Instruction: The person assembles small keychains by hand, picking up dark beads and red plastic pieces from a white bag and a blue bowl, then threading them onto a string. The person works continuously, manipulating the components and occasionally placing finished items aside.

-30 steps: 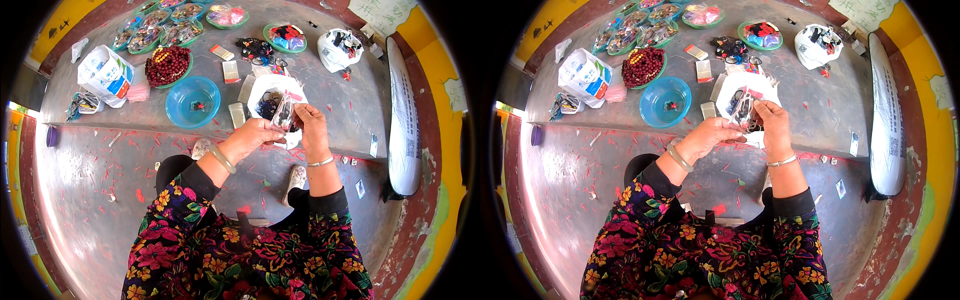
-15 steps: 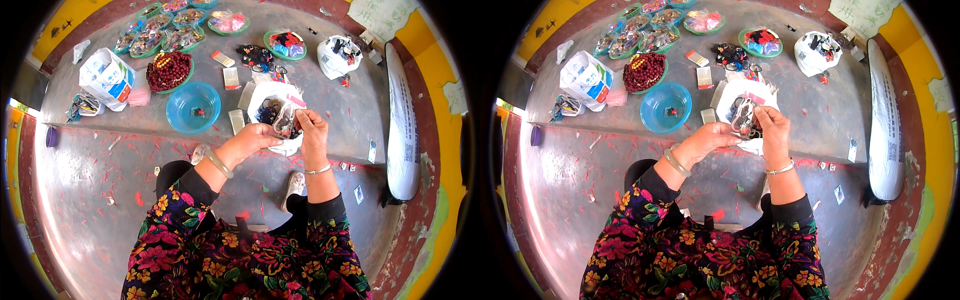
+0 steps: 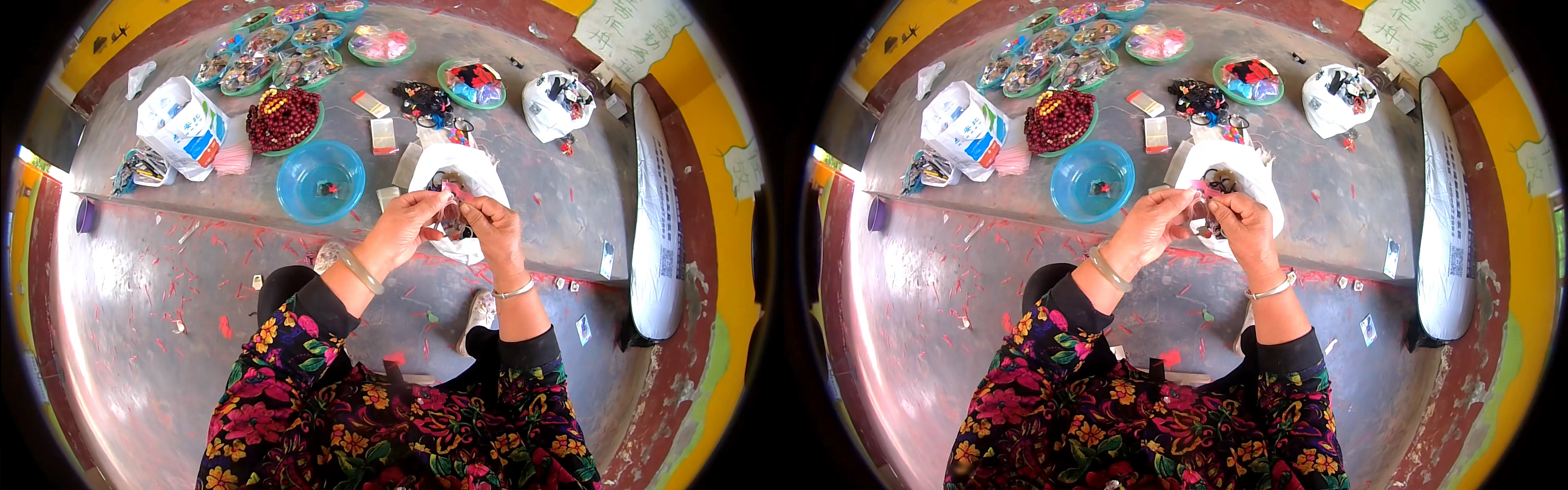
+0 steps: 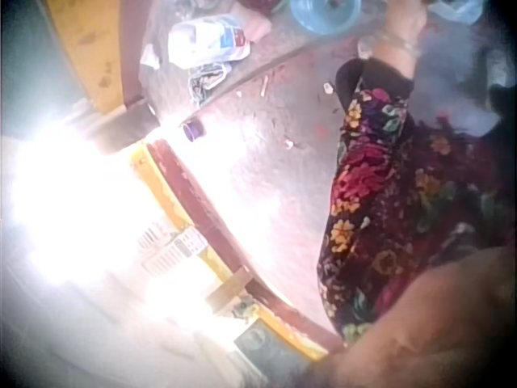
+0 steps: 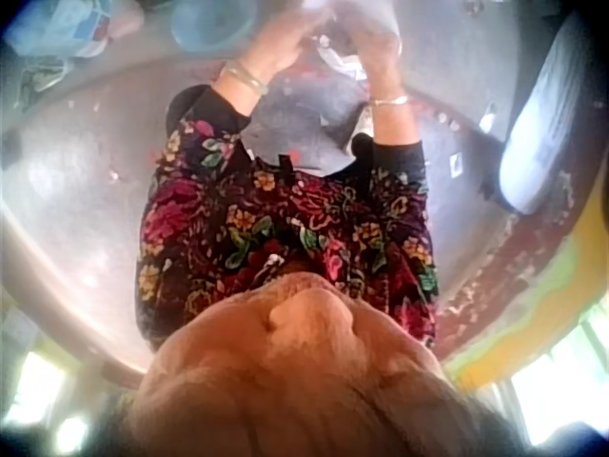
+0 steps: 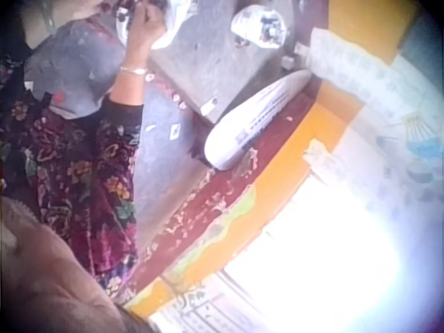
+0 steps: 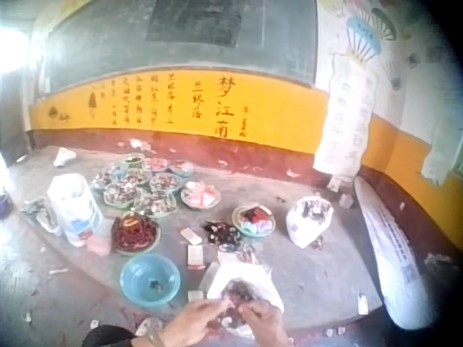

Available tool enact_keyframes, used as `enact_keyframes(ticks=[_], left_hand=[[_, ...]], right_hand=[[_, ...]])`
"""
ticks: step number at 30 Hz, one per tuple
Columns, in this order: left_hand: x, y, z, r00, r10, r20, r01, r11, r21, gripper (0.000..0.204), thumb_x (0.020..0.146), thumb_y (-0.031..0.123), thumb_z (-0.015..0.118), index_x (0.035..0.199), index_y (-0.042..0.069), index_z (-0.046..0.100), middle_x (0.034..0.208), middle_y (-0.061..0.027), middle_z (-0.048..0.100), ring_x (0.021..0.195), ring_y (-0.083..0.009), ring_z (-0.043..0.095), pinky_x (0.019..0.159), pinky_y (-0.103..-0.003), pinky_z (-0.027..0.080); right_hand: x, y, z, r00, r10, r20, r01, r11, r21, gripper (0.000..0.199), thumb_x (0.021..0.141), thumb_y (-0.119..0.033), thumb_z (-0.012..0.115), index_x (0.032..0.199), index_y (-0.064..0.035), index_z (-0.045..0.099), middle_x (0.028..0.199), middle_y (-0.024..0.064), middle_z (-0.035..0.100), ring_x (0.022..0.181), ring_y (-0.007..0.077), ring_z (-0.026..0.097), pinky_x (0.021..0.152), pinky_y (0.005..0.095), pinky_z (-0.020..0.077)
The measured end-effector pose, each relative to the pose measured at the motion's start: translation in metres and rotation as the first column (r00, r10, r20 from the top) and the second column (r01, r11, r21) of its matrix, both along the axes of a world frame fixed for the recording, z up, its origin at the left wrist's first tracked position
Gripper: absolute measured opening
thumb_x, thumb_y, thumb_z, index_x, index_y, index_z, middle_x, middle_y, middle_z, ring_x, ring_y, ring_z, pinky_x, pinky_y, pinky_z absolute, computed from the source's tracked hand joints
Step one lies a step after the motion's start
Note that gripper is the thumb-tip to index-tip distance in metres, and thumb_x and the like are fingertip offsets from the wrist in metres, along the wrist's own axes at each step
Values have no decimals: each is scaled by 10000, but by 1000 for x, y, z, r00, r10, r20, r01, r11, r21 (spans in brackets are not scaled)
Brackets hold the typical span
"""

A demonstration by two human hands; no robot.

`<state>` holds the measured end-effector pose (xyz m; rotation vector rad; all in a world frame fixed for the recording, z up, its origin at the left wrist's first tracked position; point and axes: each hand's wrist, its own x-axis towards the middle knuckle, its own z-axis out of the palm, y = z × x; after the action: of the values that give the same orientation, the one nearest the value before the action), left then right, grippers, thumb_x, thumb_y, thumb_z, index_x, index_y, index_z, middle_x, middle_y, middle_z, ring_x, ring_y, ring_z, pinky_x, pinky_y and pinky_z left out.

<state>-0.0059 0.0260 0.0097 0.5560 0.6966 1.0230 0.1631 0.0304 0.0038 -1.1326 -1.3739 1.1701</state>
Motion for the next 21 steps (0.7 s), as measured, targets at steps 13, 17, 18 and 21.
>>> enact_keyframes(ticks=[13, 17, 18, 21], left_hand=[[-4, -1, -4, 995, 12, 101, -17, 999, 49, 201, 890, 165, 558, 979, -7, 612, 936, -82, 628, 863, -165, 615, 750, -308, 528], [2, 1, -15, 999, 31, -28, -30, 999, 24, 225, 891, 156, 551, 1007, -30, 603, 936, -94, 623, 856, -180, 616, 771, -328, 527], [3, 0, -16, 999, 14, -39, -13, 1000, 24, 229, 891, 152, 549, 1014, -34, 601, 938, -97, 621, 854, -182, 616, 777, -333, 526], [3, -1, -19, 999, -26, -25, 27, 999, 36, 233, 890, 139, 543, 1028, -40, 596, 940, -103, 617, 857, -186, 615, 789, -340, 524]], right_hand=[[-5, -2, 19, 962, -130, 241, 59, 957, 283, 162, 718, -41, 706, 876, -46, 669, 1085, 80, 550, 863, 161, 541, 710, 276, 462], [-5, -1, 17, 906, -149, 396, -52, 889, 454, 247, 636, -21, 735, 869, -78, 678, 1280, 116, 449, 1193, 300, 410, 934, 370, 393], [-5, 0, 15, 897, -135, 420, -81, 886, 457, 259, 619, -16, 737, 862, -83, 679, 1306, 121, 432, 1261, 329, 355, 981, 390, 362], [-5, 0, 13, 870, -150, 470, -102, 878, 468, 258, 605, -9, 730, 845, -90, 681, 1322, 126, 429, 1289, 345, 316, 994, 409, 349]])
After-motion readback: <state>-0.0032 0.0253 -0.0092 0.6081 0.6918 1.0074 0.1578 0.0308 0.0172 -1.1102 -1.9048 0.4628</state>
